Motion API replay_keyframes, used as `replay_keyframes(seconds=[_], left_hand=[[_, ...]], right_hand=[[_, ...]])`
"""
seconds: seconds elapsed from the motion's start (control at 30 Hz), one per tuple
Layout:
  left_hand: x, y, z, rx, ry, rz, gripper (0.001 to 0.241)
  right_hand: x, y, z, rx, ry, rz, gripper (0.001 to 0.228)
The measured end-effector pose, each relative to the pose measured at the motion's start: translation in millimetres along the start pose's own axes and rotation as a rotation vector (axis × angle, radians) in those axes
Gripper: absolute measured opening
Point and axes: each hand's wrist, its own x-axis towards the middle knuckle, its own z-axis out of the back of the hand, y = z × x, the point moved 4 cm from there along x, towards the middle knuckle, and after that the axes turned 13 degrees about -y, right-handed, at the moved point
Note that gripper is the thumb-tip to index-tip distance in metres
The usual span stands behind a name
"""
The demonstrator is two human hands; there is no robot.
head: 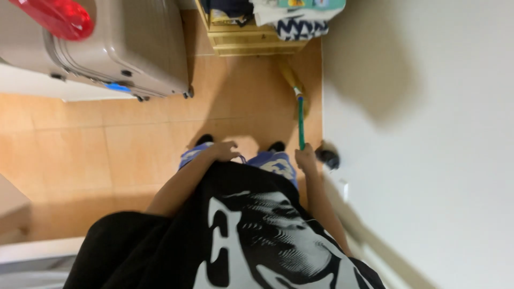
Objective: The person sweeps the tiled floor of a bedroom using a broom with a green handle. They move around the room, sweeping near the bed, a suitcase, and a white cabinet, and briefly open a door while continuing to sweep.
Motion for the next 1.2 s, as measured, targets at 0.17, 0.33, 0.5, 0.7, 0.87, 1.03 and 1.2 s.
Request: replay_keyframes(seconds=[0.17,0.33,0.5,0.7,0.87,1.03,1.2], left_hand=[[-89.6,-77.7,-10.0,-0.130,-0.179,0.251,0.063],[-127.5,-116.7,-43.6,-0.275,-0.432,0.371,0.054],[-132.7,-141.3,-95.8,-0.432,-0.438,0.325,0.052],[-138.4,-129.2,-187.3,-0.455,-0.408,0.322,0.057],[-160.4,-144.6,-223.7,-0.548,-0.466,0.260,0.057],[-161.6,-168.6,-244.6,-0.636,-0.368,0.318,0.059],[-127.8,-172.2,-259.7,-0.632,-0.396,0.239,0.059]], right_hand=[[102.5,10.9,12.4,-0.121,0.219,-0.047,0.029],[144.2,41.9,11.4,-0.242,0.333,0.092,0.027],[149.0,25.2,-42.7,-0.541,0.476,0.418,0.031],[101.7,-22.6,-44.4,-0.562,0.520,0.447,0.037],[44.5,-102.0,-11.8,-0.462,0.520,0.518,0.033],[-5.0,-69.8,92.1,-0.288,0.491,0.182,0.033],[4.3,-91.4,135.2,0.006,0.411,-0.155,0.006]])
